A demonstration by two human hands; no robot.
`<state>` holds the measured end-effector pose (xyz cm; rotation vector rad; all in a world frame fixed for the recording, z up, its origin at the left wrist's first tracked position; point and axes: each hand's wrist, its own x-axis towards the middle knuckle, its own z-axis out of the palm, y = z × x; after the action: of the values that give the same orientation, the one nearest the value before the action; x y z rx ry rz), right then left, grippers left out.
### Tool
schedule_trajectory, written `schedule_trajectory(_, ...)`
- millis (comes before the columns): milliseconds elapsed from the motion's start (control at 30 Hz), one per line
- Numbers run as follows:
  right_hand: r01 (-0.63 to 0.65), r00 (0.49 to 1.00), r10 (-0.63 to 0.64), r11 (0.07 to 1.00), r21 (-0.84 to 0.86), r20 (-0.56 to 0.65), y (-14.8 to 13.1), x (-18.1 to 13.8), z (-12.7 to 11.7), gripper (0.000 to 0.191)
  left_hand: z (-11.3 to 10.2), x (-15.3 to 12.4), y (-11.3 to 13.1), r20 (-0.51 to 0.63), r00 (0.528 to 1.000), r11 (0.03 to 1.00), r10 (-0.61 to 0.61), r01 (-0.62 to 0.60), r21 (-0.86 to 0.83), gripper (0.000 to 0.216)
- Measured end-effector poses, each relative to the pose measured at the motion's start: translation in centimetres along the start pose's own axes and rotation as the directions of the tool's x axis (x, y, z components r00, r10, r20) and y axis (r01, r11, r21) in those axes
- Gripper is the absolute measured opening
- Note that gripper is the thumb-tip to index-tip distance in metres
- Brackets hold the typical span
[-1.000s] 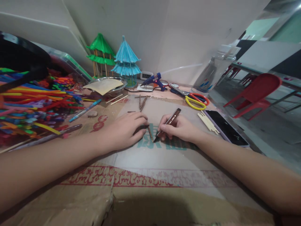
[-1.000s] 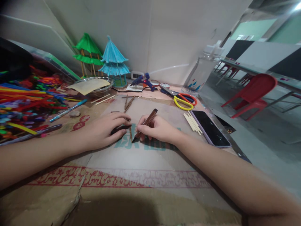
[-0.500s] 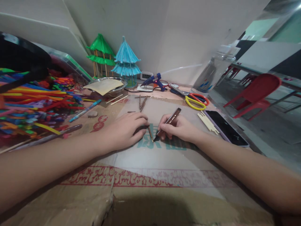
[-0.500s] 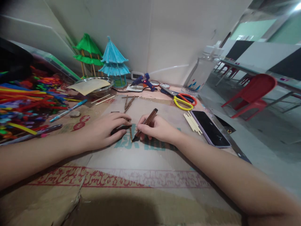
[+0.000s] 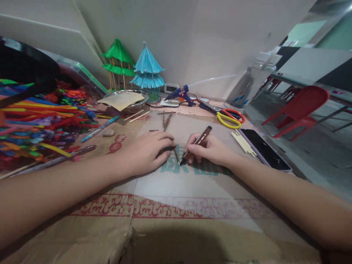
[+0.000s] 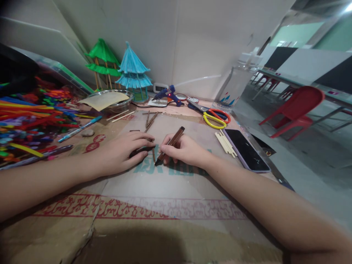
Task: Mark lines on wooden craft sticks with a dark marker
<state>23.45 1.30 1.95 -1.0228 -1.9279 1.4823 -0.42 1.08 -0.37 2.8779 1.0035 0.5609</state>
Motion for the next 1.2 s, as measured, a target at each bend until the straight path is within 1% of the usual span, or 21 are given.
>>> schedule_trajectory(67, 0.001, 1.000, -0.001, 1.000, 0.002, 0.007, 0.00, -0.02, 0.01, 0.032, 0.04, 0.00, -0.02, 0.001, 1.000, 1.000, 0.000, 0.000, 0.002, 0.032)
schedule_trajectory(267, -0.005, 0.997, 0.004, 1.000, -0.014, -0.072, 0.22, 0.05, 0.07, 0.025, 0.06, 0.01, -0.06, 0.001, 1.000, 1.000, 0.003, -0.003, 0.001, 0.032)
schedule_trajectory(433, -0.009, 1.000, 0.009, 1.000, -0.004, 0.001, -0.01, -0.03, -0.03, 0.027, 0.00, 0.04, -0.03, -0.004, 1.000, 1.000, 0.006, -0.006, 0.005, 0.032)
schedule_trajectory(533, -0.014, 1.000, 0.014, 1.000, 0.013, 0.015, -0.11, -0.07, -0.04, 0.030, -0.01, -0.01, -0.01, -0.004, 1.000, 1.000, 0.002, -0.002, 0.000, 0.031)
schedule_trajectory(733, -0.014, 0.999, 0.013, 1.000, -0.008, -0.040, 0.09, -0.06, -0.06, 0.027, 0.04, -0.01, -0.03, 0.001, 1.000, 1.000, 0.002, -0.002, -0.001, 0.032)
schedule_trajectory(900, -0.007, 1.000, 0.007, 1.000, 0.004, 0.004, 0.02, -0.10, -0.05, 0.027, 0.04, 0.05, 0.01, -0.004, 1.000, 1.000, 0.003, -0.003, -0.003, 0.032)
schedule_trajectory(1100, -0.012, 0.998, 0.012, 1.000, -0.011, -0.056, 0.07, 0.02, 0.14, 0.026, -0.02, 0.00, -0.01, 0.002, 1.000, 1.000, 0.007, -0.007, -0.007, 0.033)
schedule_trajectory(1200, -0.013, 0.998, 0.013, 1.000, -0.005, -0.065, 0.11, 0.04, 0.12, 0.026, 0.00, -0.01, -0.06, 0.005, 1.000, 1.000, 0.008, -0.008, -0.012, 0.035)
